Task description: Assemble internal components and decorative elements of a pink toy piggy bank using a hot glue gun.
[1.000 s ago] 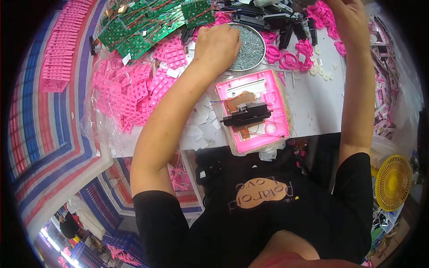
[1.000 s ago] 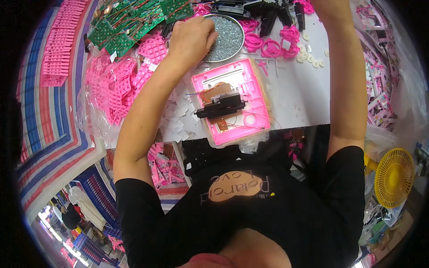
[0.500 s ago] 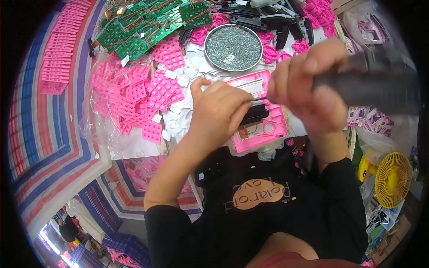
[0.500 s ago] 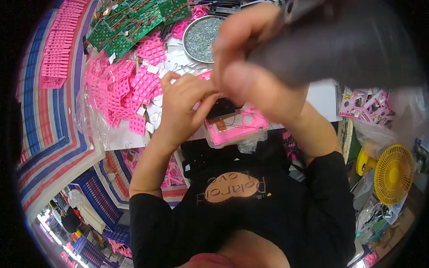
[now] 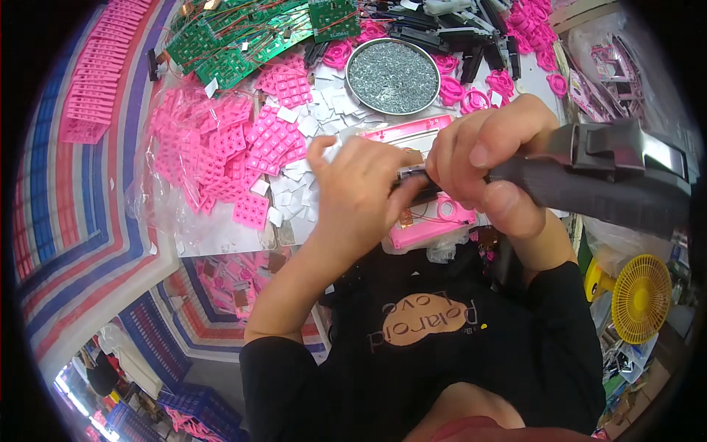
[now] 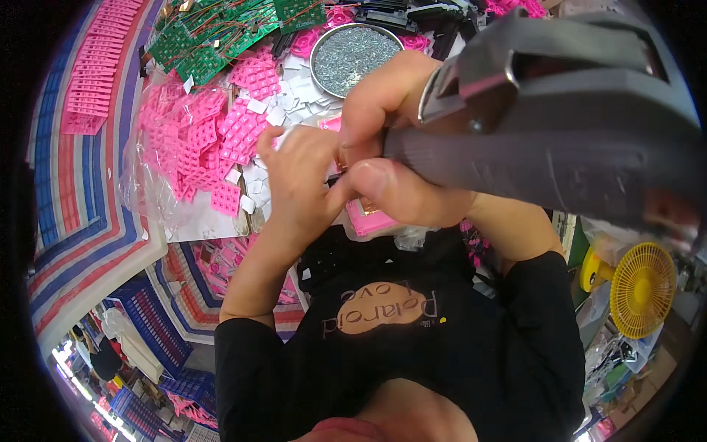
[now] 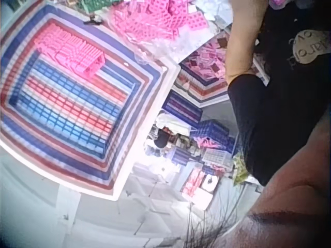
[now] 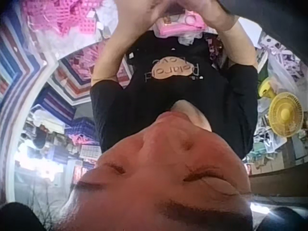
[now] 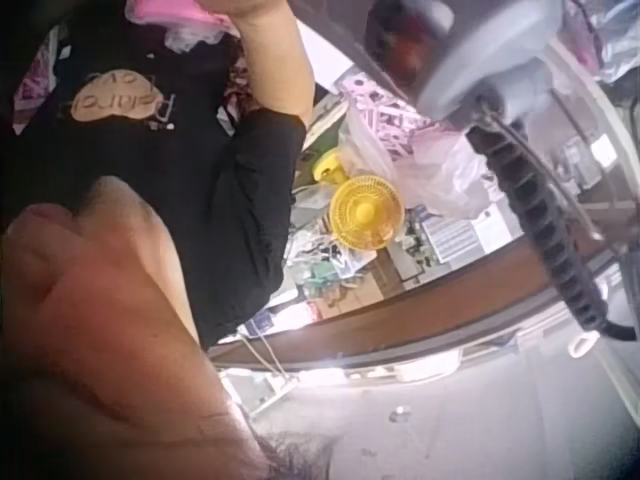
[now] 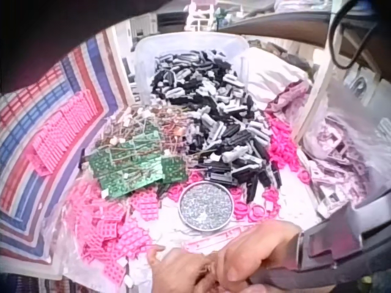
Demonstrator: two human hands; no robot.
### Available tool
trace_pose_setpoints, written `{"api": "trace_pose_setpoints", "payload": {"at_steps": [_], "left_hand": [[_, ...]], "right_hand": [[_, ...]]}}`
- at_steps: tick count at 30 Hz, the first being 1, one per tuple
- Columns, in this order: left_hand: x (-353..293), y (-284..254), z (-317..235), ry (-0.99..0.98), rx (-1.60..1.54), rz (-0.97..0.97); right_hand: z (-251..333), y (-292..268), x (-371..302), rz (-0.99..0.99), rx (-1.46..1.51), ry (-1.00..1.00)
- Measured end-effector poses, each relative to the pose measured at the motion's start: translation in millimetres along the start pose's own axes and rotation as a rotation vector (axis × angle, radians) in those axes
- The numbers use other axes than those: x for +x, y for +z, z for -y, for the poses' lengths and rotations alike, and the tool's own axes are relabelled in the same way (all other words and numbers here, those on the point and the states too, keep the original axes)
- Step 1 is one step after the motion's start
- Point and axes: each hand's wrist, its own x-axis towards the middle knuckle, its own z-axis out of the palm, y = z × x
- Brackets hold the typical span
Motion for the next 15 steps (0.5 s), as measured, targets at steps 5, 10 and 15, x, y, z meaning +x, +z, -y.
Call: {"api": "trace_pose_setpoints", "payload": {"at_steps": [5,10,15], "left_hand": [[-39.6,0.4,-4.7,-0.215,0.085,0.083],[-55.7,15.4,9.5,-0.156,0.13,0.122],[-55.7,19.2,16.0,-0.141,0.066,0.111]], "right_hand": [[-24.1,-4.9,-10.5,-0.006,-0.068,-0.017],[-32.3,-4.0,-12.7,0.066,-0.051,0.042],[-31.7,0.4,-14.4,0.063,-0.072,0.07]]}}
